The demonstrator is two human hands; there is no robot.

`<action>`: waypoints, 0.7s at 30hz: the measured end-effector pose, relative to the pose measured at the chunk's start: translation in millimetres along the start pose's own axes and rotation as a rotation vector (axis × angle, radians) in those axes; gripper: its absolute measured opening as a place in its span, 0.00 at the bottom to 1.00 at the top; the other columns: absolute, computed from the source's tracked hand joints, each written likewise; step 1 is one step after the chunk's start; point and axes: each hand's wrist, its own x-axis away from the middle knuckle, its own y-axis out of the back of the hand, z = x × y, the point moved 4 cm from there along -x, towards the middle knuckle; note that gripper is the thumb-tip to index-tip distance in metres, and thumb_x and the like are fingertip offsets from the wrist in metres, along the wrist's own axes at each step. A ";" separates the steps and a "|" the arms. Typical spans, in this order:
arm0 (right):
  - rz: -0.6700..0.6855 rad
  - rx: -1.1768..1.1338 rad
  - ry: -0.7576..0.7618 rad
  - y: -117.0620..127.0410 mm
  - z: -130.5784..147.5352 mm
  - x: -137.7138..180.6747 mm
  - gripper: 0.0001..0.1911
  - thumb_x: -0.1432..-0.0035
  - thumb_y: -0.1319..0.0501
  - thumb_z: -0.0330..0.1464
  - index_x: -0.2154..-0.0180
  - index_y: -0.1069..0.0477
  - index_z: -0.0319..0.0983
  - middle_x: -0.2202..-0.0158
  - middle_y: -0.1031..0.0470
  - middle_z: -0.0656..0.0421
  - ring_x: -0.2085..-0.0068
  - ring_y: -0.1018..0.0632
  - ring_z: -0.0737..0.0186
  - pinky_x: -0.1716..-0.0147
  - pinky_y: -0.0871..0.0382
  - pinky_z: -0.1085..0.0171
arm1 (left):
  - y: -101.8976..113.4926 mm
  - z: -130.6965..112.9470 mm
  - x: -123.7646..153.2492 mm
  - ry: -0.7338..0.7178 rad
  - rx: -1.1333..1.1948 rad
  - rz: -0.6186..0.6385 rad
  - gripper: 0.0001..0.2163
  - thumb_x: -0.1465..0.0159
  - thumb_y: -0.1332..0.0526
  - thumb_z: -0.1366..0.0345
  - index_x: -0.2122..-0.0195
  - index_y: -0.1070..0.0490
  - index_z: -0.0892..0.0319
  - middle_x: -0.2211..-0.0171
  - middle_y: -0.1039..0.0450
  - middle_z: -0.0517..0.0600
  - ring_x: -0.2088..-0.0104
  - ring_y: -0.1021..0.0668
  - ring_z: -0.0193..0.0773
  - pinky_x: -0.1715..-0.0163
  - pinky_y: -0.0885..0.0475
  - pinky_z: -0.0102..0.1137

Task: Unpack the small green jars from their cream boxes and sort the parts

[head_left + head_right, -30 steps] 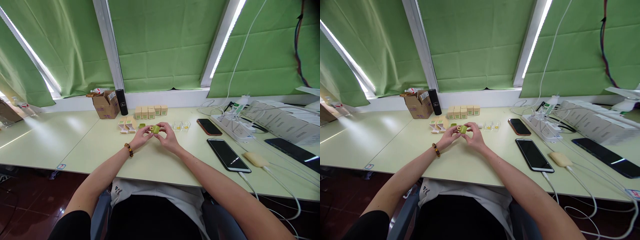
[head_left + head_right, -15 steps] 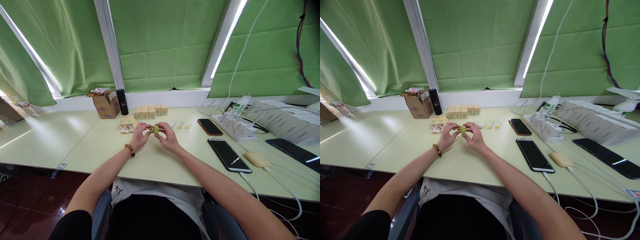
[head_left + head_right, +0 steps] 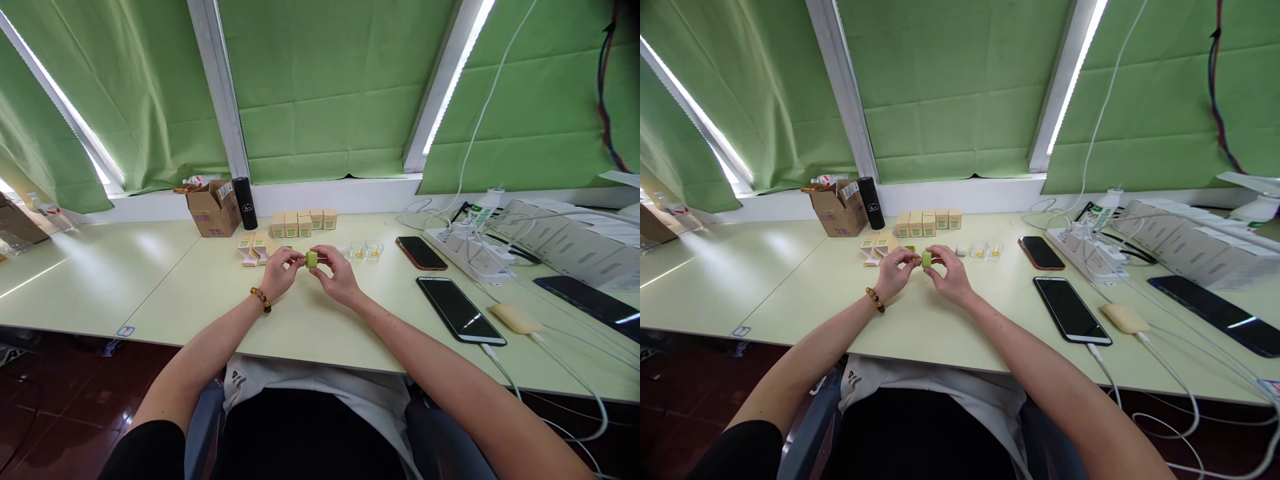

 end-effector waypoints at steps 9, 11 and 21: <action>0.028 -0.032 -0.016 -1.3 -1.2 -0.8 0.19 0.34 0.34 0.44 0.44 0.26 0.47 0.45 0.26 0.51 0.47 0.20 0.50 0.43 0.19 0.45 | -5.8 13.9 -0.7 0.161 0.247 -0.006 0.11 0.40 0.26 0.56 0.69 0.18 0.58 0.68 0.23 0.50 0.65 0.21 0.38 0.62 0.22 0.37; 0.036 -0.038 -0.026 -1.2 -1.9 -0.6 0.19 0.34 0.34 0.43 0.43 0.26 0.47 0.45 0.26 0.51 0.47 0.20 0.51 0.44 0.18 0.46 | -5.6 16.1 -1.2 0.176 0.263 -0.012 0.11 0.42 0.25 0.55 0.70 0.18 0.57 0.68 0.23 0.50 0.64 0.21 0.38 0.61 0.23 0.37; 0.034 -0.124 -0.105 -0.4 -4.1 -3.3 0.22 0.36 0.31 0.44 0.42 0.25 0.50 0.43 0.28 0.52 0.47 0.21 0.53 0.46 0.18 0.49 | -5.5 12.8 -3.6 0.241 0.228 0.024 0.14 0.43 0.23 0.55 0.63 0.17 0.58 0.63 0.20 0.52 0.64 0.21 0.38 0.60 0.25 0.36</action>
